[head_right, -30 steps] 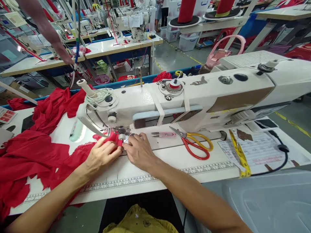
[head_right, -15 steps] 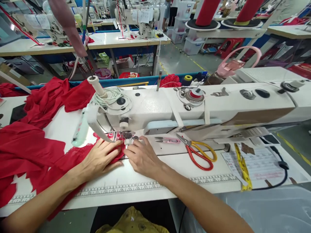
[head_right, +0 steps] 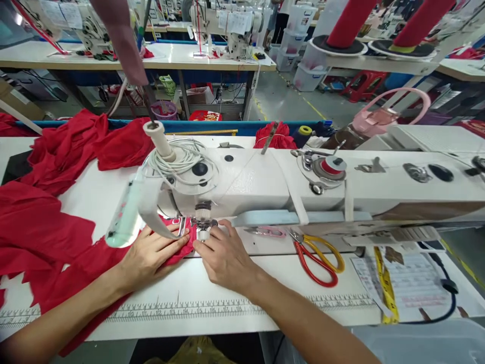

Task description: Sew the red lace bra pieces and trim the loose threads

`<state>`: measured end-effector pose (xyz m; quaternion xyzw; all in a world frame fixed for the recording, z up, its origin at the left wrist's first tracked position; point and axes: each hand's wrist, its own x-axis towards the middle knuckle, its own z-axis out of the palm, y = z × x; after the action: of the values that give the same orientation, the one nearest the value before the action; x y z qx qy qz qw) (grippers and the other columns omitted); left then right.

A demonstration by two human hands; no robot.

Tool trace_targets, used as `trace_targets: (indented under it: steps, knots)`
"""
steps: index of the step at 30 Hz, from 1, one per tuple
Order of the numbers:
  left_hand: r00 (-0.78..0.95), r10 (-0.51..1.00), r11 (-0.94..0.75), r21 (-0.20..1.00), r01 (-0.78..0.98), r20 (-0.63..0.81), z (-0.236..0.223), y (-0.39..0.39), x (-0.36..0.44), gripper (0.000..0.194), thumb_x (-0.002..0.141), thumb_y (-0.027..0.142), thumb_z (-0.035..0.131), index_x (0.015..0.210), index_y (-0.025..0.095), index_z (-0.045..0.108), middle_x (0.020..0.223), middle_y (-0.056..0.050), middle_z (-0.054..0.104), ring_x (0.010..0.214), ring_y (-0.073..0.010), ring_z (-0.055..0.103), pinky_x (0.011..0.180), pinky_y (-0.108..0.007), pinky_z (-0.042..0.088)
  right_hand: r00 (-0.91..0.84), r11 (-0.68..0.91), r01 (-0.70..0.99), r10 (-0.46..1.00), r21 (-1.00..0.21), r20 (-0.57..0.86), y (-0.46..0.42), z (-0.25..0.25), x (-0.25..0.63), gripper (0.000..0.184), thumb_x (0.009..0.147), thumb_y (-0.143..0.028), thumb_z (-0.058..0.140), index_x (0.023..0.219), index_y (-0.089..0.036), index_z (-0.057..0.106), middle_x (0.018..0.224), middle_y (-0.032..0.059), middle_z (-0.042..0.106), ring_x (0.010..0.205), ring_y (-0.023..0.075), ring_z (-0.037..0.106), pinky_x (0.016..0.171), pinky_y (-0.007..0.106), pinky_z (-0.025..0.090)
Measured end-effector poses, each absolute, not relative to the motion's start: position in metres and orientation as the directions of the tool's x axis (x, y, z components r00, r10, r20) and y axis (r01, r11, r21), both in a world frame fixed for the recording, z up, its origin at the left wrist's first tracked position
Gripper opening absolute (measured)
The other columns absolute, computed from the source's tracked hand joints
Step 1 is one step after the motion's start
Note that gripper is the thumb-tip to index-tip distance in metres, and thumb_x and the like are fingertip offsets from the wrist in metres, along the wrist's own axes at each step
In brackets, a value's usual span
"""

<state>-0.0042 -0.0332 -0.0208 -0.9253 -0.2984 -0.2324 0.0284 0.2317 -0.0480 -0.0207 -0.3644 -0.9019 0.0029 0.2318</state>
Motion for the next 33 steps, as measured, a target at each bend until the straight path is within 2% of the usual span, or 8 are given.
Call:
trace_targets:
  steps: [8, 15, 20, 24, 26, 28, 30, 33]
  knots:
    - [0.716, 0.547, -0.812, 0.067, 0.579, 0.434, -0.029, -0.025, -0.011, 0.032, 0.093, 0.019, 0.056, 0.124, 0.014, 0.063, 0.122, -0.013, 0.071, 0.122, -0.0292, 0.062, 0.103, -0.048, 0.048, -0.606, 0.698, 0.704, 0.684, -0.127, 0.406, -0.045, -0.025, 0.231, 0.027, 0.087, -0.008, 0.049, 0.100, -0.020, 0.069, 0.079, 0.0051, 0.060, 0.085, 0.0221, 0.045, 0.100, 0.044, 0.029]
    - [0.725, 0.604, -0.776, 0.037, 0.630, 0.332, -0.036, -0.008, -0.013, 0.033, 0.095, 0.026, 0.054, 0.125, 0.017, 0.064, 0.123, -0.010, 0.070, 0.115, -0.0293, 0.064, 0.105, -0.052, 0.045, -0.572, 0.645, 0.761, 0.720, -0.073, 0.394, -0.039, -0.030, 0.232, 0.024, 0.082, -0.008, 0.055, 0.063, -0.019, 0.063, 0.080, 0.0090, 0.057, 0.087, 0.0237, 0.043, 0.085, 0.041, 0.034]
    - [0.709, 0.628, -0.766, 0.091, 0.637, 0.322, -0.032, -0.005, -0.010, 0.036, 0.095, 0.024, 0.053, 0.128, 0.014, 0.063, 0.123, -0.013, 0.069, 0.119, -0.0303, 0.061, 0.105, -0.050, 0.045, -0.550, 0.664, 0.747, 0.650, -0.040, 0.524, -0.035, -0.033, 0.235, 0.020, 0.085, -0.009, 0.052, 0.073, -0.017, 0.067, 0.076, 0.0069, 0.056, 0.082, 0.0217, 0.044, 0.081, 0.039, 0.034]
    - [0.650, 0.685, -0.728, 0.340, 0.595, 0.329, -0.016, -0.014, -0.014, 0.035, 0.095, 0.018, 0.047, 0.125, 0.019, 0.066, 0.120, -0.010, 0.072, 0.116, -0.0266, 0.063, 0.107, -0.051, 0.044, -0.529, 0.673, 0.735, 0.648, -0.086, 0.547, -0.034, -0.033, 0.235, 0.021, 0.088, -0.009, 0.051, 0.079, -0.018, 0.068, 0.075, 0.0044, 0.058, 0.080, 0.0201, 0.047, 0.086, 0.039, 0.035]
    - [0.503, 0.811, -0.576, 0.556, 0.599, 0.298, -0.002, -0.027, -0.020, 0.030, 0.097, 0.026, 0.048, 0.116, 0.022, 0.070, 0.109, -0.008, 0.074, 0.105, -0.0239, 0.067, 0.104, -0.048, 0.046, -0.518, 0.672, 0.734, 0.646, -0.095, 0.561, -0.035, -0.032, 0.234, 0.022, 0.089, -0.009, 0.050, 0.084, -0.018, 0.069, 0.072, 0.0033, 0.057, 0.078, 0.0199, 0.047, 0.088, 0.039, 0.036]
    - [0.238, 0.947, -0.313, 0.776, 0.548, 0.214, 0.011, -0.045, -0.028, 0.029, 0.096, 0.038, 0.051, 0.101, 0.021, 0.073, 0.092, -0.005, 0.075, 0.091, -0.0220, 0.068, 0.095, -0.041, 0.052, -0.515, 0.678, 0.730, 0.634, -0.092, 0.577, -0.037, -0.031, 0.232, 0.024, 0.090, -0.008, 0.048, 0.090, -0.018, 0.070, 0.066, 0.0020, 0.054, 0.075, 0.0197, 0.047, 0.090, 0.039, 0.036]
    - [-0.032, 0.997, -0.051, 0.926, 0.374, 0.068, 0.020, -0.064, -0.036, 0.034, 0.092, 0.048, 0.057, 0.083, 0.019, 0.072, 0.076, -0.003, 0.071, 0.079, -0.0210, 0.067, 0.081, -0.034, 0.055, -0.525, 0.698, 0.709, 0.617, -0.100, 0.586, -0.037, -0.030, 0.231, 0.025, 0.092, -0.008, 0.046, 0.093, -0.017, 0.069, 0.064, 0.0009, 0.054, 0.071, 0.0187, 0.047, 0.092, 0.039, 0.036]
    - [-0.262, 0.957, 0.138, 0.990, 0.027, -0.126, 0.023, -0.087, -0.047, 0.040, 0.075, 0.057, 0.073, 0.070, 0.017, 0.068, 0.067, -0.002, 0.067, 0.073, -0.0207, 0.065, 0.071, -0.029, 0.054, -0.535, 0.735, 0.667, 0.589, -0.126, 0.605, -0.037, -0.030, 0.231, 0.025, 0.095, -0.007, 0.044, 0.097, -0.017, 0.068, 0.068, 0.0003, 0.060, 0.069, 0.0166, 0.050, 0.095, 0.039, 0.035]
